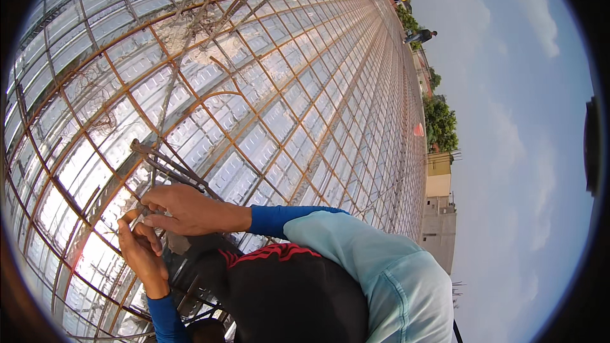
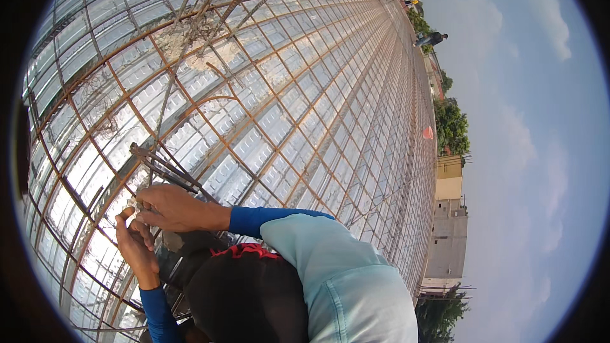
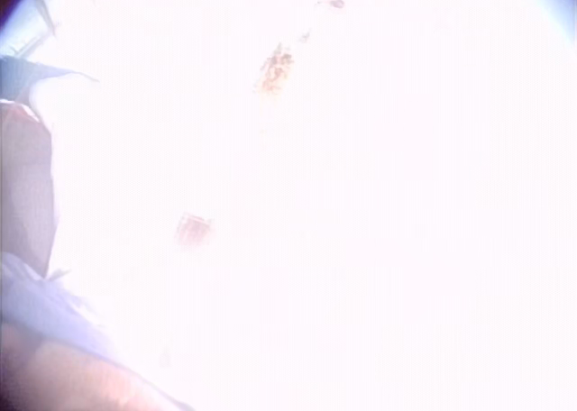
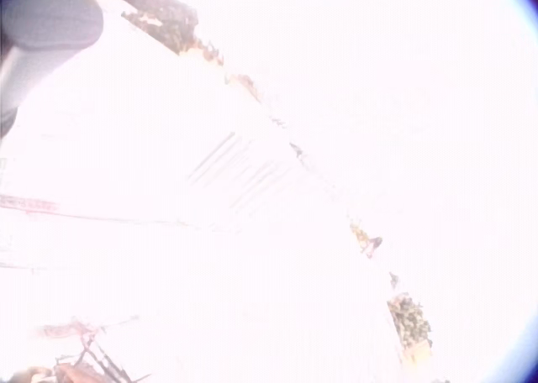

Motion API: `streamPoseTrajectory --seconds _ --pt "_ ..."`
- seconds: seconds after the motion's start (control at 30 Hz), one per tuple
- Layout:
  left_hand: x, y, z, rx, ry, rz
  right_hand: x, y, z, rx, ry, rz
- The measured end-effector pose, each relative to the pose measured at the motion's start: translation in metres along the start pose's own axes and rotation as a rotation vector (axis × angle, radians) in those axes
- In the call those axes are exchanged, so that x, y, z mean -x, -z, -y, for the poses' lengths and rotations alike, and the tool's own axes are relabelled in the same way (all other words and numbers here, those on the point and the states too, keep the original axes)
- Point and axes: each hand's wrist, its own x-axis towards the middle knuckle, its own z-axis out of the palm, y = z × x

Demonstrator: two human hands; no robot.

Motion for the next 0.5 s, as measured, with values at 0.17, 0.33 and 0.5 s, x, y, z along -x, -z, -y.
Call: streamPoseTrajectory --seconds 0.17,0.33,0.5 --pt "-0.006 -0.002 -0.006 0.013 0.012 -0.069 0.008 -0.023 0.028 -0.187 -0.080 0.046" --pt "0.002 -0.016 -0.025 0.242 0.000 0.220 0.013 -0.033 0.013 -0.159 0.025 -0.235" --pt "-0.011 -0.028 -0.030 0.107 -0.090 0.229 0.004 -0.007 0.014 -0.402 -0.095 -0.240"
